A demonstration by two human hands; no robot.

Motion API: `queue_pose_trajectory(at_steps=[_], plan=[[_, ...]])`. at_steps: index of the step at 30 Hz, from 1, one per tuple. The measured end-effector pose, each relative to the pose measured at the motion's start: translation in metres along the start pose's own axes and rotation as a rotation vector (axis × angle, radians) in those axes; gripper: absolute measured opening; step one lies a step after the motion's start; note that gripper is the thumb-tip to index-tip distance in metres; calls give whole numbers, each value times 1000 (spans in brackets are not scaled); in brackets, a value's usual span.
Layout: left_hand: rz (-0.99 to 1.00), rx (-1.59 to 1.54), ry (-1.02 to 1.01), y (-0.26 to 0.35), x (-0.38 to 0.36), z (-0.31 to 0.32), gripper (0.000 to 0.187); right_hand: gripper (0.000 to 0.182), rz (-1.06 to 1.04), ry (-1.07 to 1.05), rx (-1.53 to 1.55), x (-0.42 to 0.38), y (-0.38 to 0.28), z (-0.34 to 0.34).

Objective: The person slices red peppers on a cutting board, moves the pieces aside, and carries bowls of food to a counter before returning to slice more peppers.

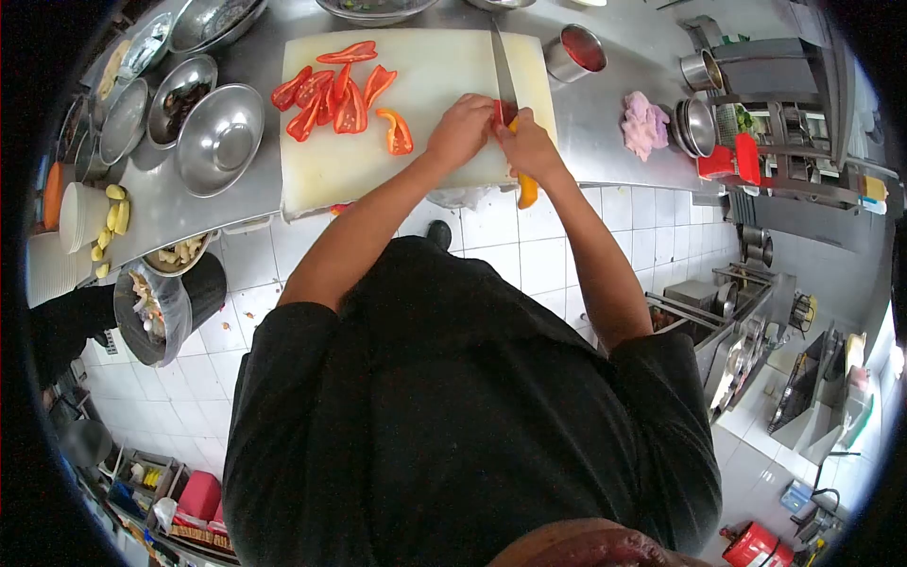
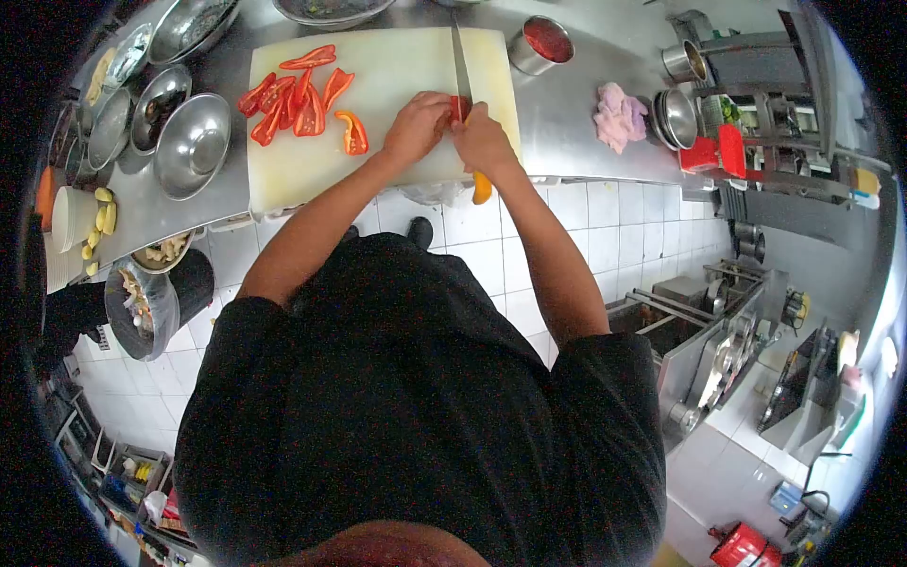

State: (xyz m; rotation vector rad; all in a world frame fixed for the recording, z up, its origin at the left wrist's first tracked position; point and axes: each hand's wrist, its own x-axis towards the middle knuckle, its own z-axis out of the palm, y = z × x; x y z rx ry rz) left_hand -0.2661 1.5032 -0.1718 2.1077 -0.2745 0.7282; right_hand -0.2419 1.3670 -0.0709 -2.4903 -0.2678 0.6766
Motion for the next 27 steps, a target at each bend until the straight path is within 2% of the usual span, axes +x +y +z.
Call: queue_pose_trajectory(at_steps=[1,3,10,13,21,27], plan=[[-28,-8,-21,-1,3,-1,14,33,69,-64,46,-8,-13,-10],[-98,-34,-77,-1,0,-1,15,33,75,-62,29,-20,-22,-16],[-130,22,-93,0,0,-2,13,32,67,-27,15,-41,-13,8],[-110,44,-61,-5,4,-2,14,33,-99,82,-66,-16,32,35],[-128,30,-158,6,5,-12,15,30,57,-41,34,-23,-18,-5],[-160,-10,-87,5,5,-6,19,31,89,-45,53,-40,-15,8]])
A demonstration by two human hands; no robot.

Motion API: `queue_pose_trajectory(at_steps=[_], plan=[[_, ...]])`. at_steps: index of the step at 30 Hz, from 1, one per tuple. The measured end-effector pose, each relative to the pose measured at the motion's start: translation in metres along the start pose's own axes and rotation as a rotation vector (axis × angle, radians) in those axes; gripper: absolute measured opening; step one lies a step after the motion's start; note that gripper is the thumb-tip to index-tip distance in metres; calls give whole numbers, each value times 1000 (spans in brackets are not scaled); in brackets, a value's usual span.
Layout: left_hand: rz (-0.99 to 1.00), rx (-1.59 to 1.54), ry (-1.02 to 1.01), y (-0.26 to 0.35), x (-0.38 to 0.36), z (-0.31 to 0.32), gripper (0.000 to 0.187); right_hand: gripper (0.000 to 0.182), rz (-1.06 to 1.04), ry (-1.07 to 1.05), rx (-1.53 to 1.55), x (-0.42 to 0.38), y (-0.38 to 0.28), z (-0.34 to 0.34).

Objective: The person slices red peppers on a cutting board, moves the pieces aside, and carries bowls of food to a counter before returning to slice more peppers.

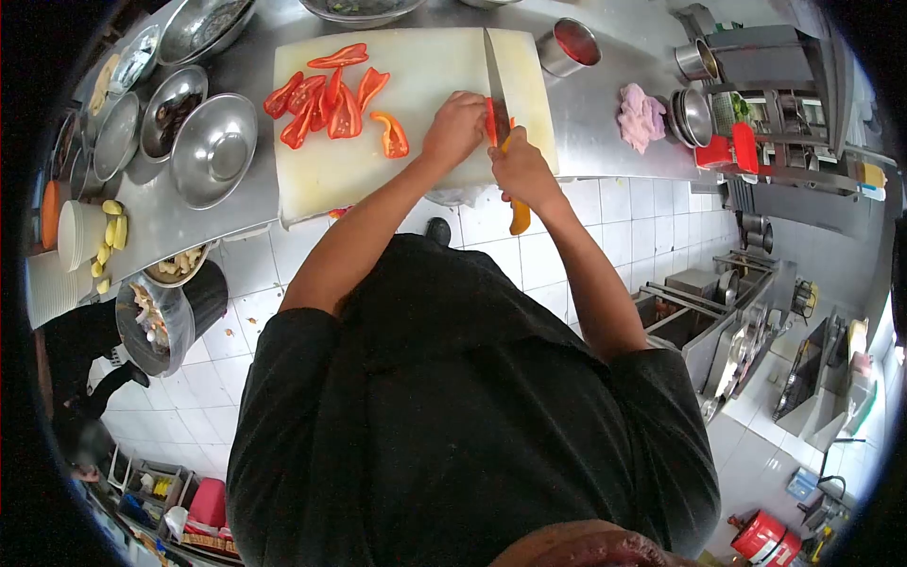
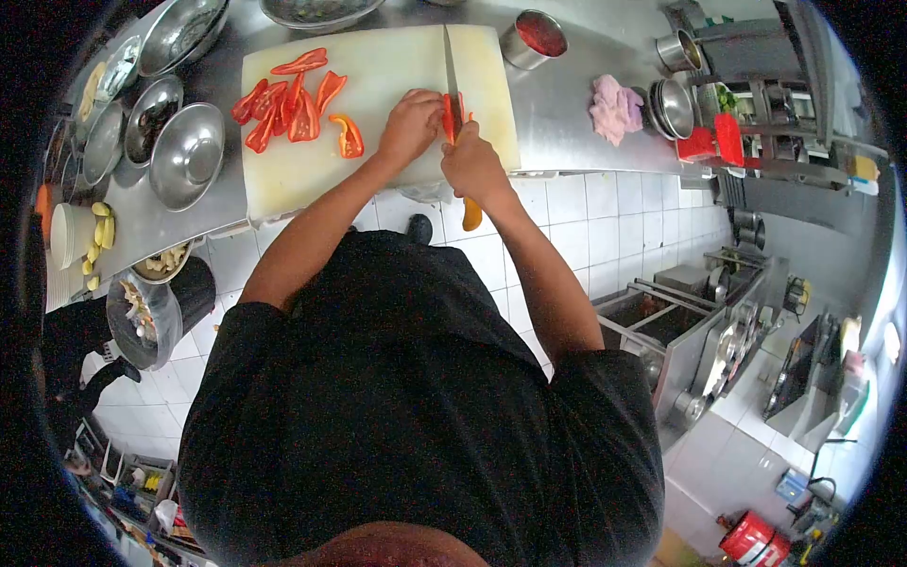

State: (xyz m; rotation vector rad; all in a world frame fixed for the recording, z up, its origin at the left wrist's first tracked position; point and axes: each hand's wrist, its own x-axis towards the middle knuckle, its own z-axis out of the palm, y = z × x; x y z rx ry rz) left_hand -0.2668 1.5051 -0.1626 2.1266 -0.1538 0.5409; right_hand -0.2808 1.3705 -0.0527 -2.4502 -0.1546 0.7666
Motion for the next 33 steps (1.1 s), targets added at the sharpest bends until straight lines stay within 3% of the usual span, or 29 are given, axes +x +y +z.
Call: queue_pose_trajectory(at_steps=[10,16,19,28,33], plan=[[39,8,13,-9,1,0,14,29,-172,129,-148,20,31,28],[37,-6,15,-13,1,5,10,33,-52,59,-73,38,10,5],[-4,-10,49,-14,-7,8,11,35,1,-29,-37,6,-10,-13],[-45,7,64,-11,-2,6,15,30,16,4,25,-14,-19,1],[-56,4,66,-14,-3,9,15,32,-45,90,-37,0,8,23]])
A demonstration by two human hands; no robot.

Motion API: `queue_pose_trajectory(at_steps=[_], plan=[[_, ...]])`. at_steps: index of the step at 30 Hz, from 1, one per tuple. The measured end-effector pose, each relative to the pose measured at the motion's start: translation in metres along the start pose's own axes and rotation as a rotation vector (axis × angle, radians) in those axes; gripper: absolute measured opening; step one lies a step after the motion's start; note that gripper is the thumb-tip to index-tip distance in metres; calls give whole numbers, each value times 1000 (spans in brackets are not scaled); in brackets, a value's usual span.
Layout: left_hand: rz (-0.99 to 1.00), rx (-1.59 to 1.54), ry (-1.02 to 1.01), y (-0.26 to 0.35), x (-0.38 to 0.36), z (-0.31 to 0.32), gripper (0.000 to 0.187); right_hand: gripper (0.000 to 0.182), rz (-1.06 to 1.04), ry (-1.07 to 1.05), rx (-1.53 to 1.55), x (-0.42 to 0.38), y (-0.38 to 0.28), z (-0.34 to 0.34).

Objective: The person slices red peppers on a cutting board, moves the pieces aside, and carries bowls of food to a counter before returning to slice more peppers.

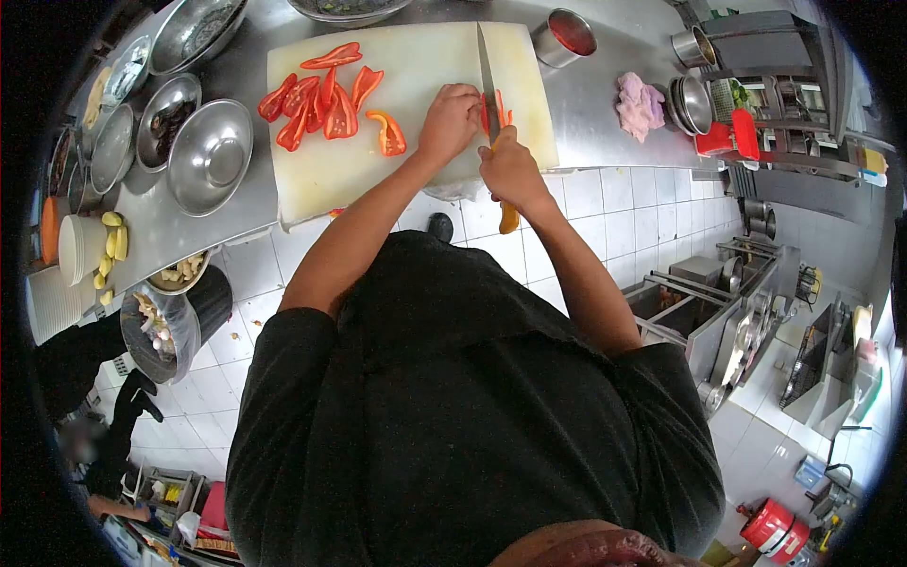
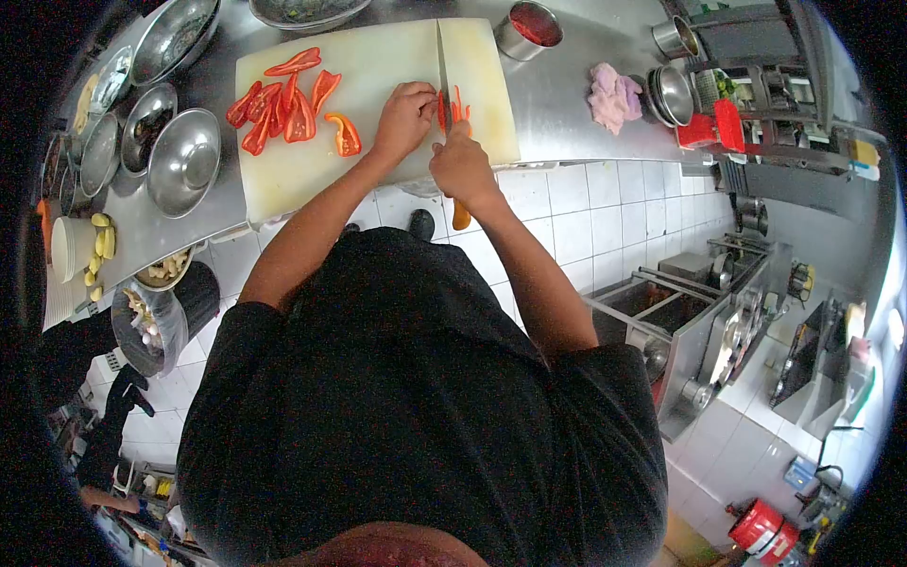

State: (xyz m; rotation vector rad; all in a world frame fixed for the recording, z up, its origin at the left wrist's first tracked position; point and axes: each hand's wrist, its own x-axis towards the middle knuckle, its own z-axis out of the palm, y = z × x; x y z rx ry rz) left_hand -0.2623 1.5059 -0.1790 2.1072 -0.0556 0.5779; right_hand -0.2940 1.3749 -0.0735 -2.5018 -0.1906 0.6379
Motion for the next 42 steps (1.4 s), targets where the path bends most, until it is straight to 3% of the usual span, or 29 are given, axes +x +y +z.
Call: queue_pose_trajectory(at_steps=[7,10,13,14,16,20,30,33,39,42], plan=[[-19,13,-43,4,1,-1,14,35,9,30,12,5,9,7],[-17,-6,-35,2,3,-1,14,30,-76,86,-113,10,19,13],[7,-33,-64,0,-11,6,13,37,-193,129,-147,29,9,3],[47,-18,-92,-4,-11,5,13,38,-11,50,-30,44,1,0],[114,7,-67,-13,13,0,12,37,-23,18,12,45,-6,-10],[58,-40,10,-2,-1,-1,11,39,70,-92,81,18,-26,-35],[-84,-38,17,-1,2,-2,11,34,28,-33,36,1,-19,-11],[-56,-49,16,-1,2,-3,14,32,-68,56,-16,9,0,6],[21,4,-8,-2,0,0,11,37,-47,75,-44,18,13,13],[43,8,-38,-6,0,-1,11,36,-191,171,-134,22,9,15]])
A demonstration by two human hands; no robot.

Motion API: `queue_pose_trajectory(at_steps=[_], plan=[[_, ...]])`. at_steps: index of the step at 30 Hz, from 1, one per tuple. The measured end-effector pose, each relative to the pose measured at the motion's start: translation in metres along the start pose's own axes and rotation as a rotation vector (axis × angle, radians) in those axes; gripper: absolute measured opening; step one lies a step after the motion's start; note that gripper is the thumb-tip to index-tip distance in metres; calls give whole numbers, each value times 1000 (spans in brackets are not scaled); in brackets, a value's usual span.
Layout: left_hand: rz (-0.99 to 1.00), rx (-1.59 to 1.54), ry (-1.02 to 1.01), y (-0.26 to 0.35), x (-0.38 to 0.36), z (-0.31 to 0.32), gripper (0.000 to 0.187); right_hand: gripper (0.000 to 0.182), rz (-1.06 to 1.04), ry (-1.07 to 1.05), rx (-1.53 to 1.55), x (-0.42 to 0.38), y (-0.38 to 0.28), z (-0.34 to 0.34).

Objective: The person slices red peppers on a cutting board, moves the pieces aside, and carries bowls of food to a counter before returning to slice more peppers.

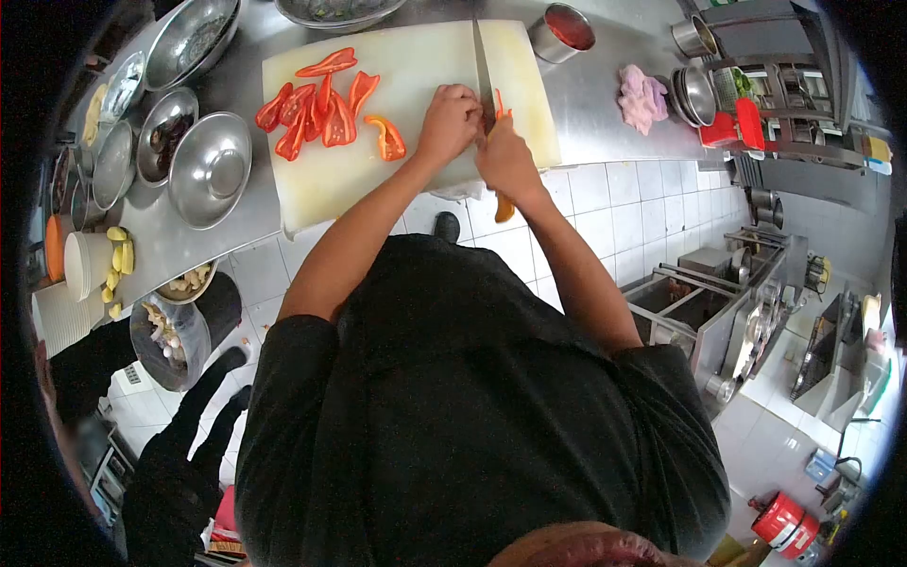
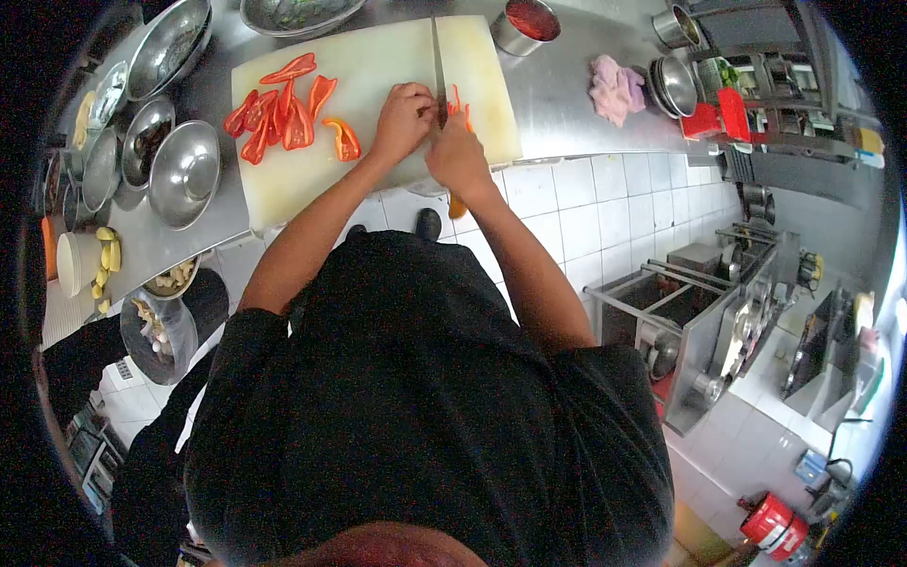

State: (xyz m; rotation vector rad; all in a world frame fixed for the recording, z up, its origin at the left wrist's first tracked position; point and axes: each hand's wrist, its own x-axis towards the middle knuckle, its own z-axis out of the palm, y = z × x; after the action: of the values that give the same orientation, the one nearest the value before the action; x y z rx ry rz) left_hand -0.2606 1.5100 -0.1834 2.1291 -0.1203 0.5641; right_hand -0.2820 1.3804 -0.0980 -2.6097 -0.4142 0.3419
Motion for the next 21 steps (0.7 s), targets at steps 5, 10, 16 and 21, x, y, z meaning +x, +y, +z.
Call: queue_pose_trajectory(at_steps=[5,10,16,21], plan=[[40,12,-34,2,8,-5,11,38,159,-133,215,27,8,-19],[6,60,-57,7,5,-8,12,41,175,-118,301,11,5,-51],[-27,159,-17,30,1,-82,20,33,102,-55,349,-18,5,-43],[-106,365,-130,53,-53,-133,34,33,71,-104,309,-42,2,-13]])
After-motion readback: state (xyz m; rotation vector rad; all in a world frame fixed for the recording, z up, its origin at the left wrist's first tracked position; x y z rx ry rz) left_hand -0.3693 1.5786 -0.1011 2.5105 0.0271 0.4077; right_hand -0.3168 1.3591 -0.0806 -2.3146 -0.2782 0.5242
